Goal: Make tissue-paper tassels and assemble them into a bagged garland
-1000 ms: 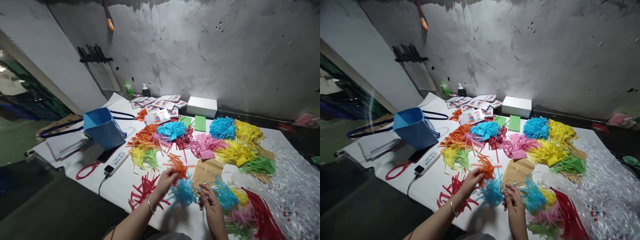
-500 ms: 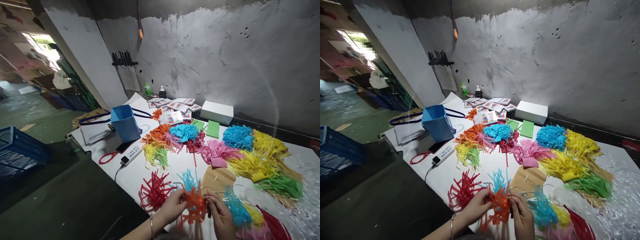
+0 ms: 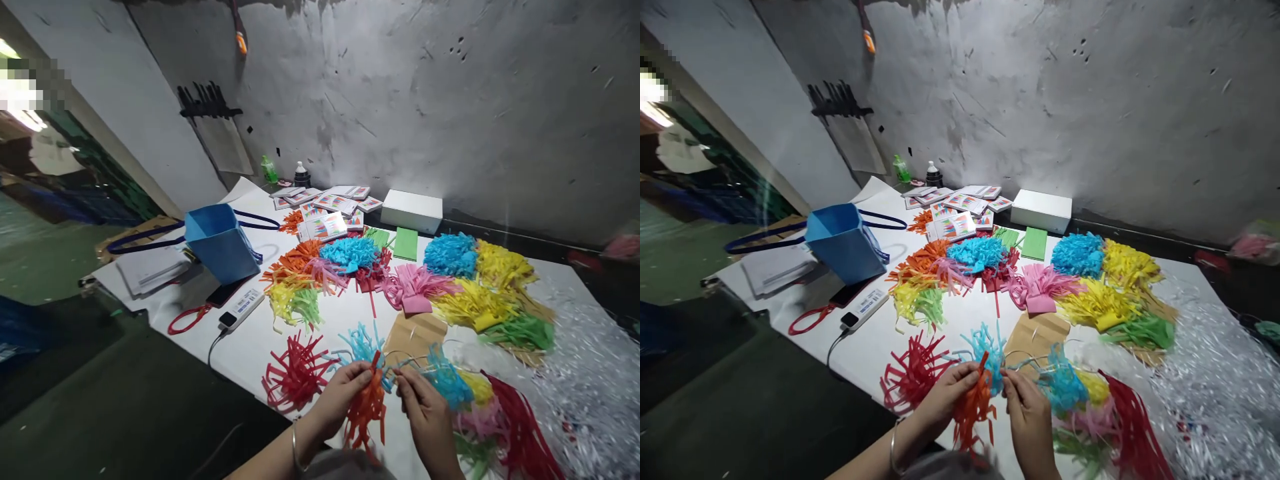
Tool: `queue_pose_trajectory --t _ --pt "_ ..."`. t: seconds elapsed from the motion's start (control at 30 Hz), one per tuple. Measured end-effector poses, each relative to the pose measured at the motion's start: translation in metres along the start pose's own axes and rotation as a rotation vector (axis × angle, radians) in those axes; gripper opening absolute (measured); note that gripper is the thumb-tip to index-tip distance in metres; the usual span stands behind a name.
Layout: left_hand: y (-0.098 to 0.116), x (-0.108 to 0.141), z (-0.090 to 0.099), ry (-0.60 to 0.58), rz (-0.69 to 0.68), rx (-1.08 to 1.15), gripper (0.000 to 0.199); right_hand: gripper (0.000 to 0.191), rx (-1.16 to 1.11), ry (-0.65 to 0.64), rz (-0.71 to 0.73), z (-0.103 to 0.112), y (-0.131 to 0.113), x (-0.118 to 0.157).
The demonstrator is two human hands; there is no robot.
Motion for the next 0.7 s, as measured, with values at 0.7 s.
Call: queue_pose_trajectory --t 0.7 --pt "-0.008 0.009 -0.013 -0.041 0.167 0.097 0.033 0.026 0.108 -0.137 0.099 0.007 -0.021 0.006"
Point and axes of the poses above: each hand's wrist, its own x-axis away from the middle knuckle, its own z-axis out of the back of the hand, y = z × x, the point moved 5 cm from there along -x, towards the middle knuckle, and after that the axes turned 15 degrees about x, right-handed, at the moved point
